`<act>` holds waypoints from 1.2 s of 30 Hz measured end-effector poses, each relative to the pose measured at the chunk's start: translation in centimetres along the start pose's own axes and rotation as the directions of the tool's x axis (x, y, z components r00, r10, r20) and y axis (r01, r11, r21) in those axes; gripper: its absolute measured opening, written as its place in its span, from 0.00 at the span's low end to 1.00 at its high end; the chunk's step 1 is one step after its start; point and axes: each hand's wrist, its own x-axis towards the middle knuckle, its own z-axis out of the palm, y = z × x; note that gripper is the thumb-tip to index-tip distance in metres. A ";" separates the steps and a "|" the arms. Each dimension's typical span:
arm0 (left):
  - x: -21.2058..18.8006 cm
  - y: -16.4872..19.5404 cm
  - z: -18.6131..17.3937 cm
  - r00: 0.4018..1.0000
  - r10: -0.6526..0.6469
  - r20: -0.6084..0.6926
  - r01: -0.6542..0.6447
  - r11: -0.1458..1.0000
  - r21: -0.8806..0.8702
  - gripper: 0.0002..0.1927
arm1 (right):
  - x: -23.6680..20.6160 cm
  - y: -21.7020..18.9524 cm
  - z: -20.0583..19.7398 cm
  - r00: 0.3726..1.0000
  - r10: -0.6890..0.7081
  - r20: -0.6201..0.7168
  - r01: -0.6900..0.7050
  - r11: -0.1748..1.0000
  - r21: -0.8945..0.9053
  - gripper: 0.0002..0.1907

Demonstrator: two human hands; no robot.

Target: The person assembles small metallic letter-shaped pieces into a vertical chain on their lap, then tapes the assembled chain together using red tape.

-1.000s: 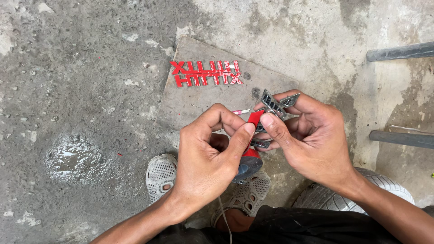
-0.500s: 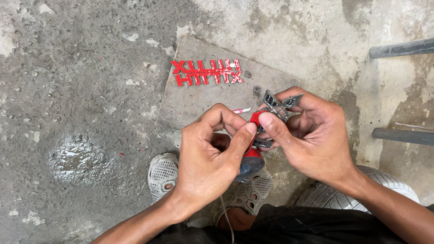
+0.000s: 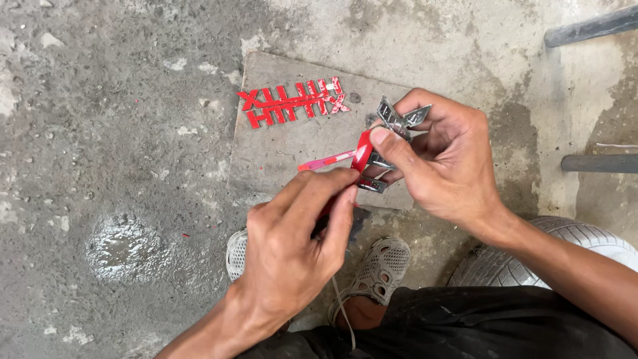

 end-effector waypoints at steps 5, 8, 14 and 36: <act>-0.3 -0.1 -0.4 0.980 0.151 0.130 -0.182 0.945 0.271 0.20 | -0.2 0.0 -0.1 1.000 -0.009 -0.018 0.010 0.997 0.072 0.04; -0.2 0.1 -0.7 0.962 0.156 0.225 -0.236 0.891 0.387 0.26 | -0.1 0.2 0.0 0.999 -0.032 -0.041 0.034 0.997 0.069 0.05; 0.3 0.5 -0.8 0.935 0.094 0.341 -0.247 0.865 0.436 0.35 | -0.1 0.4 0.0 0.994 -0.066 -0.090 0.068 0.997 0.028 0.06; 1.0 0.7 -1.1 0.920 0.144 0.364 -0.313 0.829 0.463 0.28 | -0.6 -0.2 0.5 0.988 -0.046 -0.149 0.054 0.997 0.048 0.06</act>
